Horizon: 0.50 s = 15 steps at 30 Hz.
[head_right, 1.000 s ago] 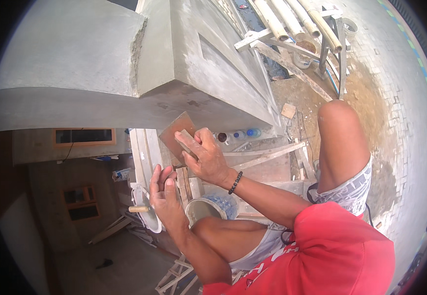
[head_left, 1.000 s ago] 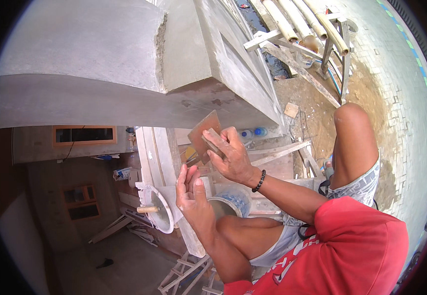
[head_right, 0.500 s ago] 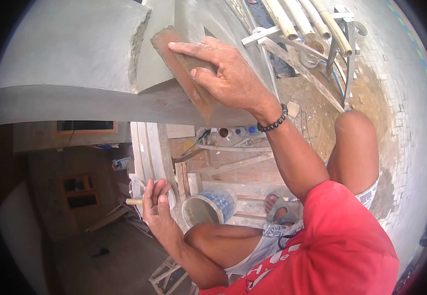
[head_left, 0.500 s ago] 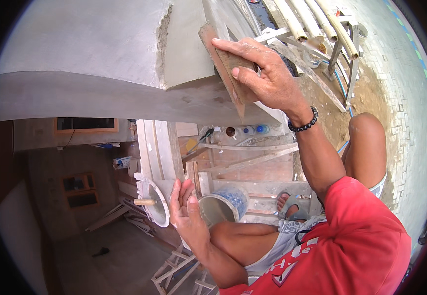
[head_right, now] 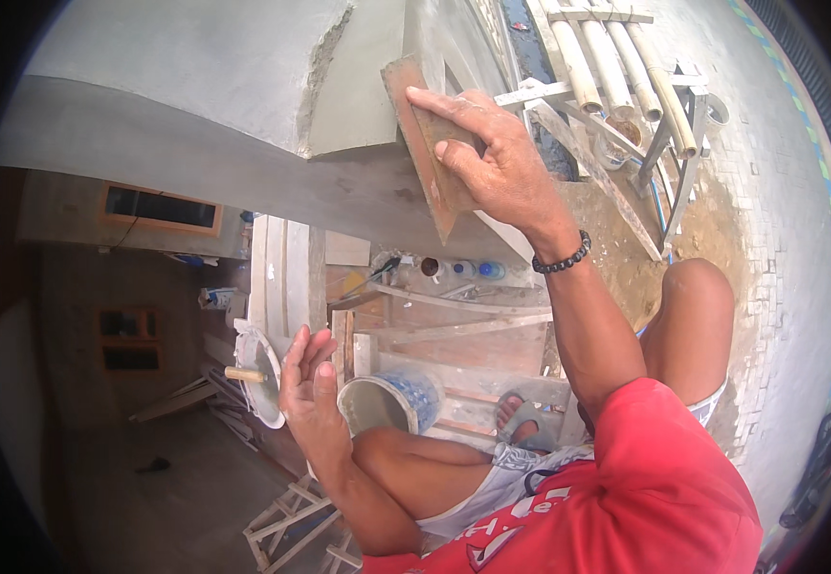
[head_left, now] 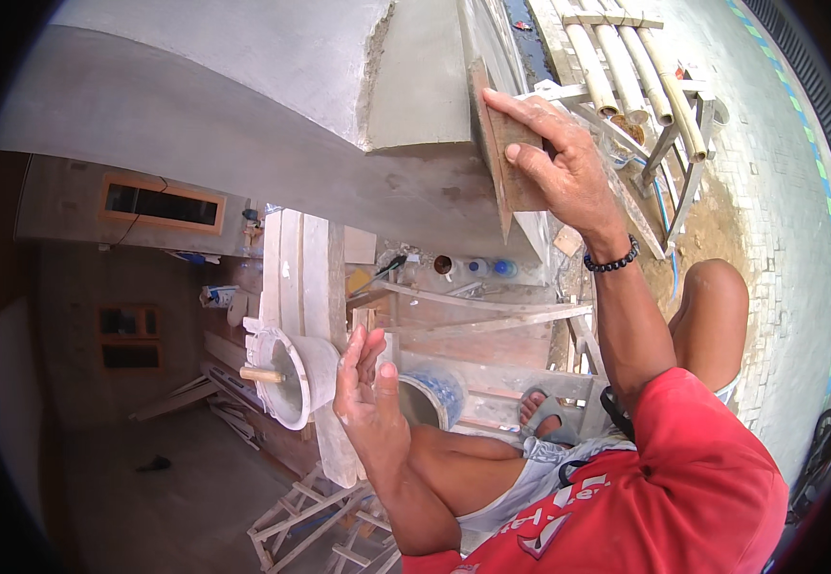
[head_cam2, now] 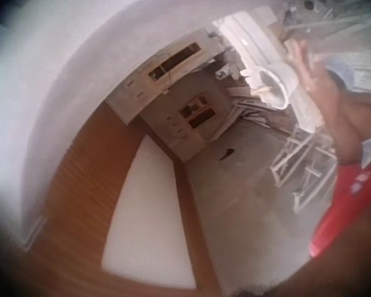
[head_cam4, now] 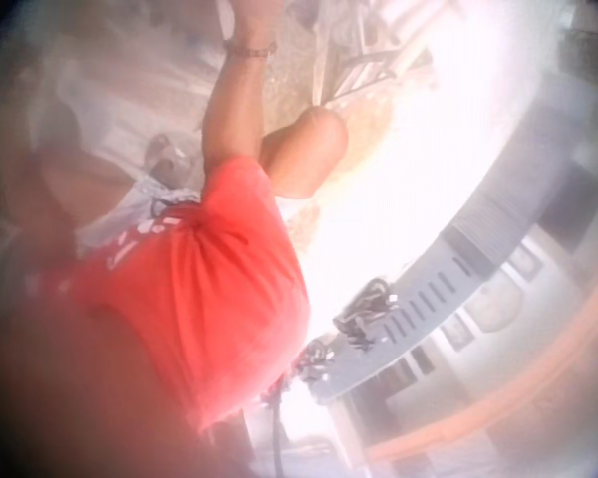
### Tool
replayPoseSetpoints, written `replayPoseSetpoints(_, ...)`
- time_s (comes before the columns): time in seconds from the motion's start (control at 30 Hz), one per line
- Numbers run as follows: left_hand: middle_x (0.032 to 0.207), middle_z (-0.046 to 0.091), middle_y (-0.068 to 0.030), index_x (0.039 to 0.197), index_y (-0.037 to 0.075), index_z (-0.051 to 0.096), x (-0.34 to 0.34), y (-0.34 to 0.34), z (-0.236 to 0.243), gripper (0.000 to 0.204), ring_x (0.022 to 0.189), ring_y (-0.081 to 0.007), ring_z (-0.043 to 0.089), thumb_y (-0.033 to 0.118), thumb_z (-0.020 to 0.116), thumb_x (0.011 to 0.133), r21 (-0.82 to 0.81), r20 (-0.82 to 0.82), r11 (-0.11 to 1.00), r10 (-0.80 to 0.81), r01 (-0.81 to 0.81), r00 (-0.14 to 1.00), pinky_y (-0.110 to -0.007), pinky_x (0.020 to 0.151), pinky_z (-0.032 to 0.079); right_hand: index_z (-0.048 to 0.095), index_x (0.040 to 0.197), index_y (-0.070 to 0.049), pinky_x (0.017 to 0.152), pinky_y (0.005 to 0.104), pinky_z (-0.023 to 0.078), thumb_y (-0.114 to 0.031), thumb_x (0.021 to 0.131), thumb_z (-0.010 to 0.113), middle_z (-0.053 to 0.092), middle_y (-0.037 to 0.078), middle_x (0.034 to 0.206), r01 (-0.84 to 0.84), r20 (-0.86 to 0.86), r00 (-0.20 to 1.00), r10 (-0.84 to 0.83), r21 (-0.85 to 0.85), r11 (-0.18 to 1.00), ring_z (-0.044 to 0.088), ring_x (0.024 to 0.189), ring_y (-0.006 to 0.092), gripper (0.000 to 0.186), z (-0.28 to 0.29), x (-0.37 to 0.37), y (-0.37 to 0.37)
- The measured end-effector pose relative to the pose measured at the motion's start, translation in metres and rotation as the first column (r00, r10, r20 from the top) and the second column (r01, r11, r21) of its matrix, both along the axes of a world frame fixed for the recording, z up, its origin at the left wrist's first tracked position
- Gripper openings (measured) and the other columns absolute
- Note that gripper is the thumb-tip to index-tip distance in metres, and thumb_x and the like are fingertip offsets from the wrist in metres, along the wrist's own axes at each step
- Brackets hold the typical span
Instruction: The person scoops plaster from a bucket and applies it to a wall section using a trowel. They repeatedly smooth and level the surface, working on the edges and corners to create a flat finish.
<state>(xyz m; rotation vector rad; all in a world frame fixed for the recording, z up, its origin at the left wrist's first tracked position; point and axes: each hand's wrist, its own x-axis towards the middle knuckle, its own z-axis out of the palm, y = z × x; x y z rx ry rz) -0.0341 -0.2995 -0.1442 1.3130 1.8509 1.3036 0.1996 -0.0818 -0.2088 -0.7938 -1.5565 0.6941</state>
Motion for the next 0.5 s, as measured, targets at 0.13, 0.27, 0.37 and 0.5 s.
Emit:
replayPoseSetpoints(0.13,0.130,0.063,-0.0176,0.146,-0.005,0.049,0.001,0.002,0.000,0.052,0.119,-0.0240,0.061,0.016,0.064,0.100,0.002,-0.007,1.000,0.025,-0.025,1.000,-0.035,0.106,0.044,0.065,0.137,-0.009,0.070,0.0313,0.042,-0.006,0.080,0.057,0.052,0.009,0.086,-0.080,-0.015,0.997,0.079,-0.148,0.986,0.043,0.074,0.0187,0.058,-0.020,-0.011,-0.019)
replayPoseSetpoints(0.27,0.130,0.064,-0.0173,0.145,-0.005,0.049,0.004,0.007,-0.001,0.052,0.119,-0.0240,0.061,0.016,0.064,0.100,-0.005,-0.004,1.000,0.012,-0.012,1.000,-0.036,0.106,0.045,0.067,0.135,-0.009,0.070,0.0306,0.043,-0.005,0.078,0.056,0.053,0.009,0.084,-0.004,-0.013,1.000,0.001,-0.230,0.973,0.046,0.074,0.0185,0.058,-0.032,0.002,-0.028)
replayPoseSetpoints(0.37,0.129,0.064,-0.0174,0.145,-0.005,0.049,0.005,0.004,-0.001,0.051,0.119,-0.0243,0.061,0.015,0.064,0.100,-0.016,-0.008,1.000,0.018,-0.018,1.000,-0.036,0.107,0.044,0.067,0.135,-0.009,0.071,0.0313,0.044,-0.004,0.078,0.056,0.054,0.009,0.084,0.053,-0.108,0.992,-0.058,-0.054,0.997,0.048,0.075,0.0190,0.058,-0.021,0.005,-0.011)
replayPoseSetpoints(0.5,0.128,0.064,-0.0176,0.144,-0.005,0.050,0.002,0.003,-0.001,0.049,0.118,-0.0247,0.062,0.015,0.062,0.101,-0.022,-0.058,0.999,0.026,-0.027,0.998,-0.037,0.108,0.044,0.065,0.137,-0.012,0.069,0.0353,0.042,-0.004,0.080,0.055,0.047,0.010,0.079,-0.025,-0.010,1.000,0.025,0.018,1.000,0.045,0.072,0.0231,0.059,-0.009,-0.011,0.003)
